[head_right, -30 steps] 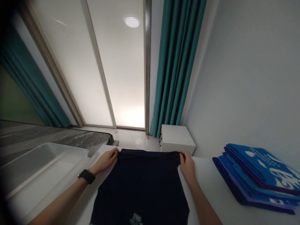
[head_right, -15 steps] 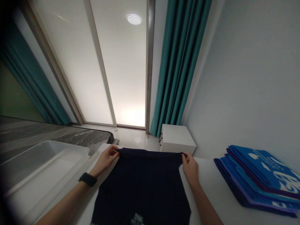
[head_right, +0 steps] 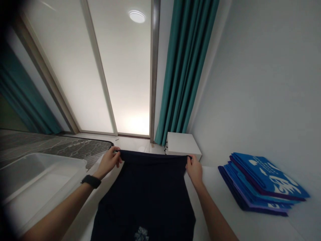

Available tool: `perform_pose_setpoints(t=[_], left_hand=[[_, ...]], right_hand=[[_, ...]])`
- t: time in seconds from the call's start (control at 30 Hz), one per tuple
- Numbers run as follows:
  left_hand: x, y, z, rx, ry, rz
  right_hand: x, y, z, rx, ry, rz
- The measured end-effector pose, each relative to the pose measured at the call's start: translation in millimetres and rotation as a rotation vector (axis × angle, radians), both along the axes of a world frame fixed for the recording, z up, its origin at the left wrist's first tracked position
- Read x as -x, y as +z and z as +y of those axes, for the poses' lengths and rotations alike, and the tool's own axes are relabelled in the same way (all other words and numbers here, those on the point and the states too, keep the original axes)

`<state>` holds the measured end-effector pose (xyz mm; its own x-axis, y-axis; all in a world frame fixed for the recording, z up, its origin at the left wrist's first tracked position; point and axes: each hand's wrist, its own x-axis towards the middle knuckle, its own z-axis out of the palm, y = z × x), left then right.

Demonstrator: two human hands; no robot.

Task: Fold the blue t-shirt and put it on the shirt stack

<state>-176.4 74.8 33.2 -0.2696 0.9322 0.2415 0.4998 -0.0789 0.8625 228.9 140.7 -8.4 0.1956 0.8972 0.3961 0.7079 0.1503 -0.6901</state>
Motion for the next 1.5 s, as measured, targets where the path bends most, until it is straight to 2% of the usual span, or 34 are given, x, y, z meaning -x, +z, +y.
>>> perform_pose_setpoints(t=[0.2,0.43,0.57,0.8,0.97,1.13,1.27,1.4,1.5], left_hand=[[5.0,15.8,43.1,0.002,-0.033,-0.192],[18.0,15.8,64.5,0.018,-0.065,-0.270],[21.8,10.7,70.0,0.060,-0.072,-0.305],[20.7,-1.4,73.0,0.150,-0.040,-0.372],[16.1,4.6,70.3,0.169,-0.041,-0.392],[8.3,21.2,56.5,0.087,-0.043,-0.399],[2.6,25.1,21.6,0.010,-0.045,-0.356],[3.9,5.0,-23.6,0.039,-0.089,-0.127],[8.4,-20.5,-46.7,0.117,-0.087,0.148]], right_hand=[[14.7,31.1,38.7,0.098,0.087,0.098],[15.3,40.5,72.5,0.057,0.105,0.102],[12.1,35.6,80.0,0.084,0.087,0.128],[5.8,9.5,80.7,0.197,0.043,0.211],[6.7,7.9,73.8,0.229,0.068,0.284],[9.2,25.4,55.7,0.192,0.107,0.390],[1.2,29.3,21.9,0.172,0.133,0.444],[-15.6,9.8,-24.3,0.162,0.157,0.384],[-22.4,-10.6,-51.4,0.176,0.183,0.134]])
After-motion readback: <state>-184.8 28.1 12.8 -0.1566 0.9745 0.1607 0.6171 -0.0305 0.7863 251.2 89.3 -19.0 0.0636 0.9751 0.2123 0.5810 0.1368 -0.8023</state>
